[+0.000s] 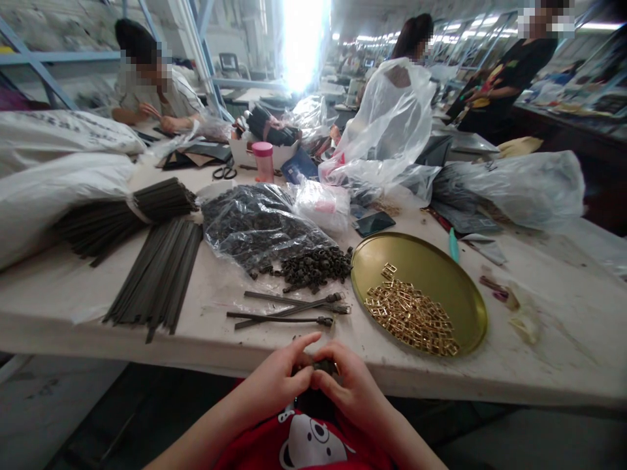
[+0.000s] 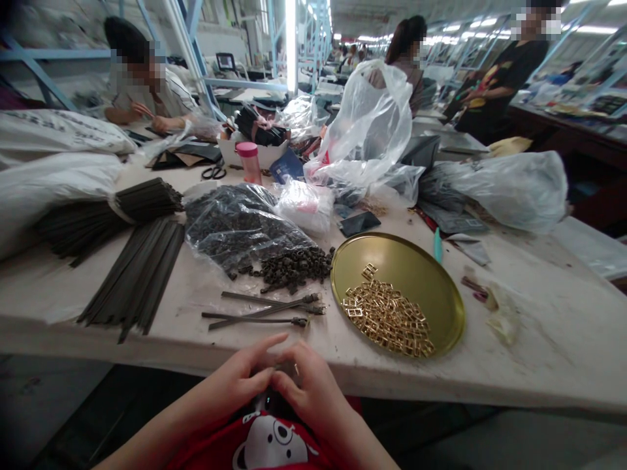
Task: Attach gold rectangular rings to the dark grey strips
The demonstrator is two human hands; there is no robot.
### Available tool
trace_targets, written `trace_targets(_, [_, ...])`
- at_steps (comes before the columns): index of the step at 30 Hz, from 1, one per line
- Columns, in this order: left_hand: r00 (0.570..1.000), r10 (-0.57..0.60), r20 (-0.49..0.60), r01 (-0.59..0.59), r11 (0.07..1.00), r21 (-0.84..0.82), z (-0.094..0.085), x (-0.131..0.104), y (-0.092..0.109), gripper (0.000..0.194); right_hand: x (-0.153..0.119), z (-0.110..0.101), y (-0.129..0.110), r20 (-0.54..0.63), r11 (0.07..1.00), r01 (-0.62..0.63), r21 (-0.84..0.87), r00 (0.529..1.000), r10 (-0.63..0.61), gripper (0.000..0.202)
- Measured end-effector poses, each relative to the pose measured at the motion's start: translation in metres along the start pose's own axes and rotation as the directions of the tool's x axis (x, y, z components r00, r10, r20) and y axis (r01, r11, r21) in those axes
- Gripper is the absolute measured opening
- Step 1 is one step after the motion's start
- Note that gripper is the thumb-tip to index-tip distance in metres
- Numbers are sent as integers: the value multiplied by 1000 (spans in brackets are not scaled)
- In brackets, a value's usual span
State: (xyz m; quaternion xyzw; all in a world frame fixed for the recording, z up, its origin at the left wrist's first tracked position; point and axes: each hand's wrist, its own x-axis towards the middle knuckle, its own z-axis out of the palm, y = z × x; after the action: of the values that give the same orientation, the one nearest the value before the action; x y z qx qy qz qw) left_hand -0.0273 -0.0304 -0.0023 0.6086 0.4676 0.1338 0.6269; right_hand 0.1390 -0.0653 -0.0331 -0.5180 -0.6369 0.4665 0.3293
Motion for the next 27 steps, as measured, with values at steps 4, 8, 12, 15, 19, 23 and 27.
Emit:
trace_targets(4, [999, 4, 35, 0, 992, -123, 8, -4, 0, 61, -1, 5, -1, 46, 975, -103, 199, 994, 96, 7])
trace_targets(8, [999, 44, 14, -40, 983, -176, 9, -7, 0, 62, -5, 6, 4, 19, 967, -55, 250, 998, 51, 7])
trace_targets(12, [999, 43, 18, -42, 997, -70, 5, -9, 2, 64, -9, 1, 1, -52, 999, 34, 25, 998, -33, 18])
trace_targets(15, [999, 52, 5, -52, 999, 6, 4, -12, 4, 65, -8, -4, -10, 42, 980, 171, -99, 985, -168, 26])
trace_targets(19, [999, 43, 1, -43, 999, 25, 5, -16, 7, 66, -2, -9, -20, 189, 951, 228, -209, 964, -189, 16])
trace_targets(23, [998, 53, -24, -54, 998, -25, 6, -17, 4, 69, 1, -6, -20, 203, 935, 230, -269, 963, -179, 18])
trace_targets(27, [997, 69, -35, -74, 985, -155, 7, -13, -3, 70, 2, -2, -19, 180, 923, 219, -317, 969, -168, 20])
